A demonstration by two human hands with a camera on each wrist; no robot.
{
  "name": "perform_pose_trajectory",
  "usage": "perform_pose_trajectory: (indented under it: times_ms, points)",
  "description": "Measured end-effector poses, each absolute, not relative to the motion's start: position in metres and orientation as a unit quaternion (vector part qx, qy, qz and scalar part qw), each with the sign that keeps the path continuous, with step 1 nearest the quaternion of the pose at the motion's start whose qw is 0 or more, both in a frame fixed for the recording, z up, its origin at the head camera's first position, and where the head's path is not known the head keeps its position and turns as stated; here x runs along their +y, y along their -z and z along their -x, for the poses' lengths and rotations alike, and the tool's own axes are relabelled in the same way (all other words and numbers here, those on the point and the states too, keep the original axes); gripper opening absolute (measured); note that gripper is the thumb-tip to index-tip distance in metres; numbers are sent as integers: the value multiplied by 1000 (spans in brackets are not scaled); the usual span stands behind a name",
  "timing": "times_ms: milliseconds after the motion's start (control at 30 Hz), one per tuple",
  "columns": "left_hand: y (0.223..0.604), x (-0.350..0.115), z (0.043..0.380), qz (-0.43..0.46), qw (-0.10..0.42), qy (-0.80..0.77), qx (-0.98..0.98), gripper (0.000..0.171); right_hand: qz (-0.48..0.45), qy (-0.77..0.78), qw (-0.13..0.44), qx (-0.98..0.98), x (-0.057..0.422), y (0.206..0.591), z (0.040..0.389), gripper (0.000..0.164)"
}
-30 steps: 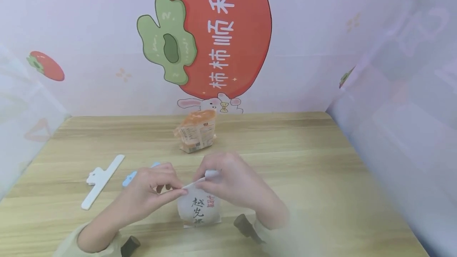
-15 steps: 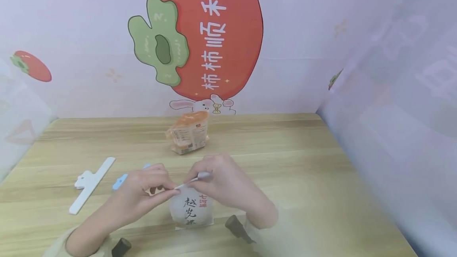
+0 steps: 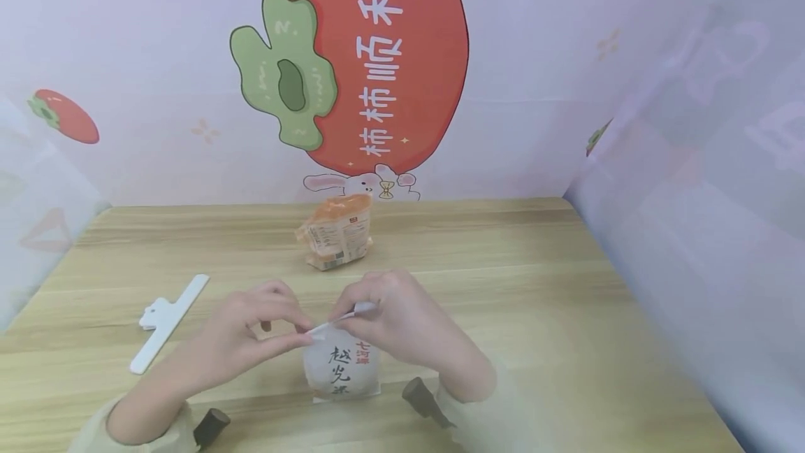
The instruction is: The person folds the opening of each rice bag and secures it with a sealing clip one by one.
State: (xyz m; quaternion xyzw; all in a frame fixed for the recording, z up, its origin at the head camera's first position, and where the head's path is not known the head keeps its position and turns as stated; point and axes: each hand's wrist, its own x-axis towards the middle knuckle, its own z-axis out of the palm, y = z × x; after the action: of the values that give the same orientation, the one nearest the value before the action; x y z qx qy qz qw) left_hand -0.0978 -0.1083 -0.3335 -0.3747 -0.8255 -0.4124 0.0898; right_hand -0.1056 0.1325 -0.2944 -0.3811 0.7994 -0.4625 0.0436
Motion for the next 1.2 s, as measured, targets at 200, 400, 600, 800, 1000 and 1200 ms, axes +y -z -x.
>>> perform_pose_trajectory:
  times_ms: [200, 400, 600, 800, 1000, 1200]
  points:
    - [328, -136, 105, 339, 52, 385, -857, 16, 381, 464, 59, 797, 133, 293, 104, 11]
    - [327, -167, 118, 285, 39, 334, -898, 19, 371, 472, 70, 797, 133, 292, 103, 11]
    - [331, -201, 135, 246, 17, 308, -919, 19, 377, 473, 69, 793, 133, 292, 103, 11]
    - [339, -224, 146, 221, -24, 311, -924, 19, 378, 471, 71, 794, 133, 291, 103, 10]
    - [354, -235, 152, 221, -80, 323, -917, 27, 381, 463, 61, 798, 133, 290, 103, 10]
    - [369, -241, 158, 232, -131, 346, -899, 37, 376, 463, 63, 800, 132, 290, 101, 10]
